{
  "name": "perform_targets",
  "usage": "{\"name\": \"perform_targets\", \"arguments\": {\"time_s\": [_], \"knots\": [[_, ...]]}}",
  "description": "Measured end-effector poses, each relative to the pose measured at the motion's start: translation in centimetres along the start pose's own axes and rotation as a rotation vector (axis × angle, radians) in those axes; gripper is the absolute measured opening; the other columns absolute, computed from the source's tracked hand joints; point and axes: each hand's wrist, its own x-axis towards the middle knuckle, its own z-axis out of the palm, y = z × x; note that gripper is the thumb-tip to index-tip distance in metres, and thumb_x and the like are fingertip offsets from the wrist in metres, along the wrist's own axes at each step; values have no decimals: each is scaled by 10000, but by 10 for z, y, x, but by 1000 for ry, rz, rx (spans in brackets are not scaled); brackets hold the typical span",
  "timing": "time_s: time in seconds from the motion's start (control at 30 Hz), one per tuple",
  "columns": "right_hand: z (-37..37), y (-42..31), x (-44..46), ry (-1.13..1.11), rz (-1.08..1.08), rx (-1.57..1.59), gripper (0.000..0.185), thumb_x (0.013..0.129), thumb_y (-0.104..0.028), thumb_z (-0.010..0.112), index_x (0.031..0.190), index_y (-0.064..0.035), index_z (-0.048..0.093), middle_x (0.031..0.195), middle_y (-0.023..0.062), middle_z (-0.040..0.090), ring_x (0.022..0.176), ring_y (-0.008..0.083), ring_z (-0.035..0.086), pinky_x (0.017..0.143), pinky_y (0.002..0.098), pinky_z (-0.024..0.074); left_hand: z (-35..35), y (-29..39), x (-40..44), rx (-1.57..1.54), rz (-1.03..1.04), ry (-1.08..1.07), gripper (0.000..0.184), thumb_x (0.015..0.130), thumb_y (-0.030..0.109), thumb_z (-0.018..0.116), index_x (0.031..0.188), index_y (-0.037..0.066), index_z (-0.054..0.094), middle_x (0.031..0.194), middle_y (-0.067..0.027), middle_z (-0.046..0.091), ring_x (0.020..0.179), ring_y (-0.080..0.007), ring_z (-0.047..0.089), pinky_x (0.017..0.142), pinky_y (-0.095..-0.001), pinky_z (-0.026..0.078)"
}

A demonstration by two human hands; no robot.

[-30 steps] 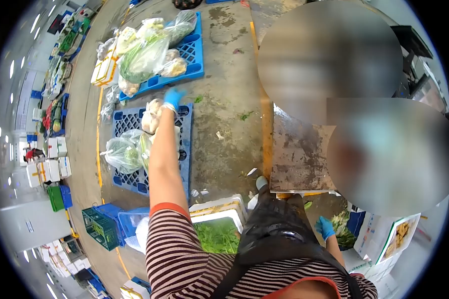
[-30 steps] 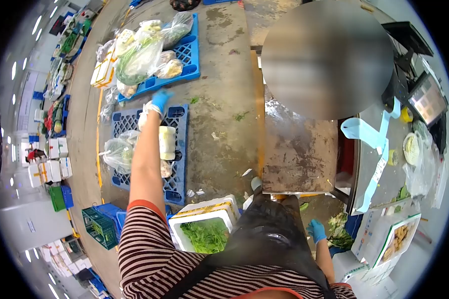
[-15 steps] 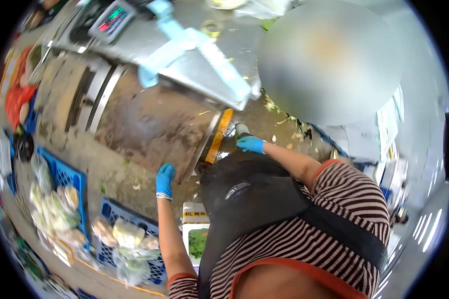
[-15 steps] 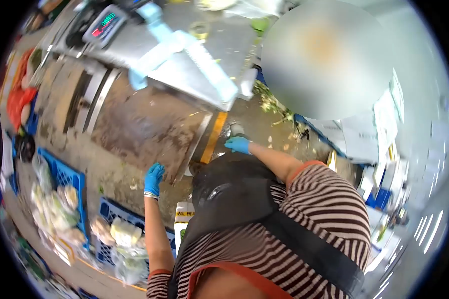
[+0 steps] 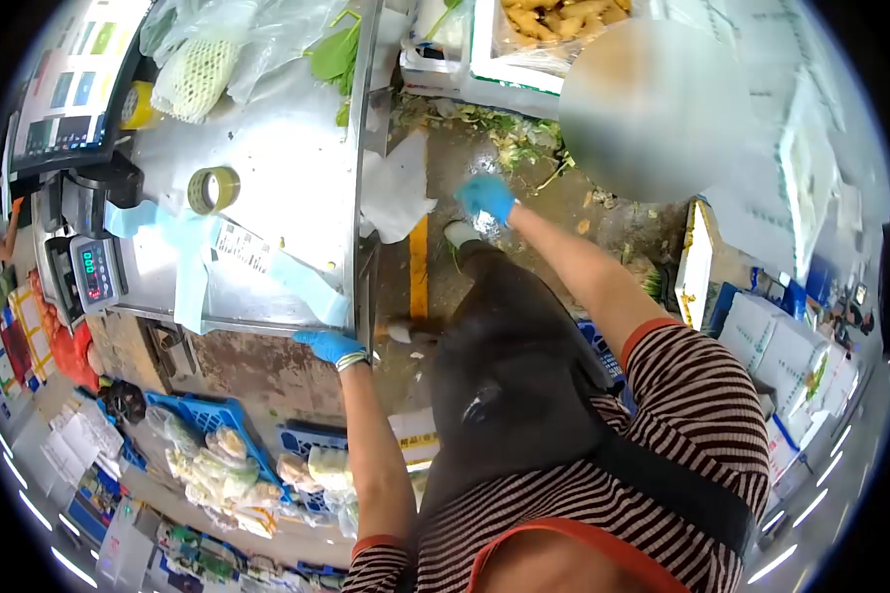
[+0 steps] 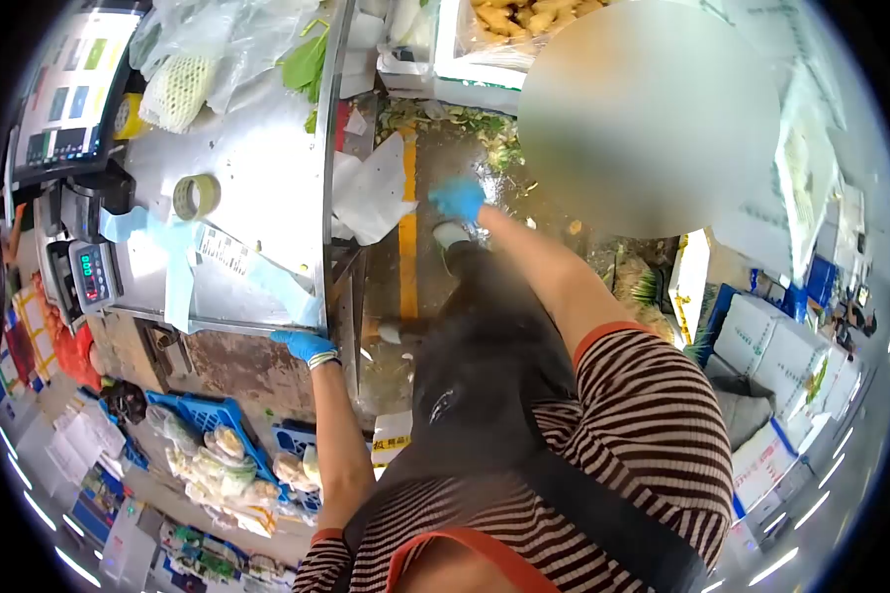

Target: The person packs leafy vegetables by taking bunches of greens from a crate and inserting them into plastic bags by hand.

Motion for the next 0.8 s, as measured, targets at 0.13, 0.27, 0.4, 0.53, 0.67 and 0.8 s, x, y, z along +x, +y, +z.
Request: {"name": "perform_targets", "arguments": {"time_s": [0.13,0.27,0.4,0.53,0.67,0.8], "knots": [[-8,-69,83,137,-178,-253,208,816,-300,659,903,-119,708,880,115,693,787,309,661,681,431,511,13,11,-18,-72,-136,61,845,913,666,426,1334,-65,471,1299,-132,551,1067,-313,564,947,-406,460],[41,-133,135,190,-712,-817,224,862,-291,607,985,-124,694,918,107,646,902,319,618,735,451,486,7,-11,7,-14,184,203,780,950,592,447,1301,-104,481,1227,-143,559,1004,-259,559,896,-397,475],[116,-68,197,163,-894,-941,126,771,-112,607,853,-118,702,830,95,654,907,279,617,768,411,461,5,-13,9,107,216,320,724,977,554,417,1202,-121,553,1134,-144,605,950,-249,575,824,-393,497],[126,-79,181,317,-859,-1094,108,756,-92,608,811,-118,697,814,101,657,833,281,617,707,399,442,-1,-20,23,171,249,287,709,976,565,405,1229,-81,550,1169,-130,595,969,-253,590,816,-394,512],[90,-109,117,198,-807,-1157,75,774,-142,614,774,-115,683,802,119,656,817,281,620,712,414,447,-3,-31,28,227,352,338,692,997,537,353,1162,-92,589,1104,-224,629,928,-311,593,830,-405,477],[29,-24,88,-84,-549,-1457,108,777,-126,602,820,-92,695,837,128,670,824,295,645,732,450,478,-5,-32,22,306,415,349,713,1011,531,291,1112,-99,609,1019,-282,644,896,-352,589,830,-419,462]]}}
